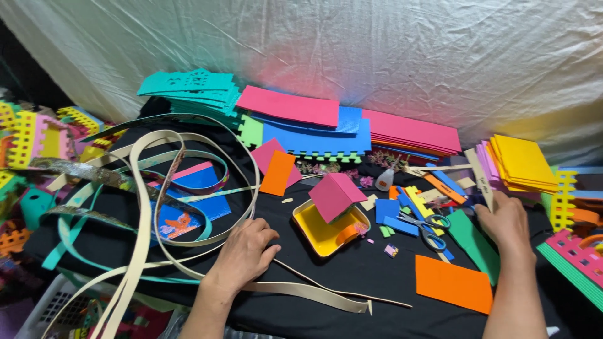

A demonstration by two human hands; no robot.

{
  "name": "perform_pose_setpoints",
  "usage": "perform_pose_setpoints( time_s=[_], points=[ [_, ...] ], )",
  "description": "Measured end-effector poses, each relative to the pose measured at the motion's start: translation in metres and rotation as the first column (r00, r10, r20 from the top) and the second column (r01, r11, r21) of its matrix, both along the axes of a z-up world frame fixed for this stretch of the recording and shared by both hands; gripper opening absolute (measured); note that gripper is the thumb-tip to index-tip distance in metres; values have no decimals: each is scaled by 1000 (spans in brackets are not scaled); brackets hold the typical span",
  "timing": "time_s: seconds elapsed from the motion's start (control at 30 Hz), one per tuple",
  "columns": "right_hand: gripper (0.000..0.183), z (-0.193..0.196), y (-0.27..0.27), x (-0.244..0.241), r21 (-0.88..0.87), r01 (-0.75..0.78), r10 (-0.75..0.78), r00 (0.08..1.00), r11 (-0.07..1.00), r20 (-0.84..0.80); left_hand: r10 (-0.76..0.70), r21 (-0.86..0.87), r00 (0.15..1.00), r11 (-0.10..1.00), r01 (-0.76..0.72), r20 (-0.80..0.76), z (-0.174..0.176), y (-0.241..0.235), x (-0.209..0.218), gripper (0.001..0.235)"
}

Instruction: Assembling and finishing decorative items using paper strips, foam sheets, scissors, and glue.

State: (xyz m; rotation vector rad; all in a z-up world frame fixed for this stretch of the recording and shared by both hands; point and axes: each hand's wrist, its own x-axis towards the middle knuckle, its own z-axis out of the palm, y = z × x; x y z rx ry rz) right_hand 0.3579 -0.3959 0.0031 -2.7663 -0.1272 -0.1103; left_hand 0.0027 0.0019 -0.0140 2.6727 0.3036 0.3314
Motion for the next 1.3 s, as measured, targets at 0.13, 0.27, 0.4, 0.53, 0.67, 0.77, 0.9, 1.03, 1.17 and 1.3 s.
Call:
perform_pose_setpoints(
  time_s=[0.13, 0.27, 0.4, 0.53, 0.67, 0.77, 0.9, 1.03, 1.17, 1.3],
  points=[
    [44, -30, -18, 34, 126, -169, 147, 975, 978, 164, 10, 22, 998, 1000, -12, 55, -8, -2, 0, 20],
    [41, -3, 4, 12, 592, -350, 226, 934, 726, 275, -43, 23, 977, 999, 39, 207, -2, -7, -2, 14],
    [31, 10, 16, -2, 643, -517, 297, 854, 565, 427, -56, -11, 950, 998, 62, 308, 18, -12, -7, 13],
    [14, -5, 3, 11, 654, -516, 252, 852, 553, 460, 4, 24, 923, 1000, -14, 384, 54, 16, -20, 17],
    [12, 1, 0, 8, 715, -465, 188, 881, 522, 435, 285, 71, 870, 938, -340, 403, 111, 52, -52, 20],
    [17, 9, 1, 0, 713, -473, 189, 876, 517, 444, 533, 158, 802, 797, -583, 268, 126, 86, -73, 19],
    [21, 26, 12, -20, 717, -472, 208, 879, 513, 429, 797, 240, 582, 604, -760, -161, 127, 110, -99, 24],
    [23, 45, 18, -42, 646, -527, 244, 843, 553, 479, 791, 286, 517, 604, -744, -325, 114, 85, -126, 28],
    [20, 51, 20, -49, 618, -576, 300, 813, 536, 498, 759, 324, 483, 633, -703, -437, 78, 71, -154, 40],
    [22, 59, 23, -57, 633, -586, 331, 810, 506, 484, 721, 350, 445, 665, -660, -532, 29, 75, -176, 33]
  ],
)
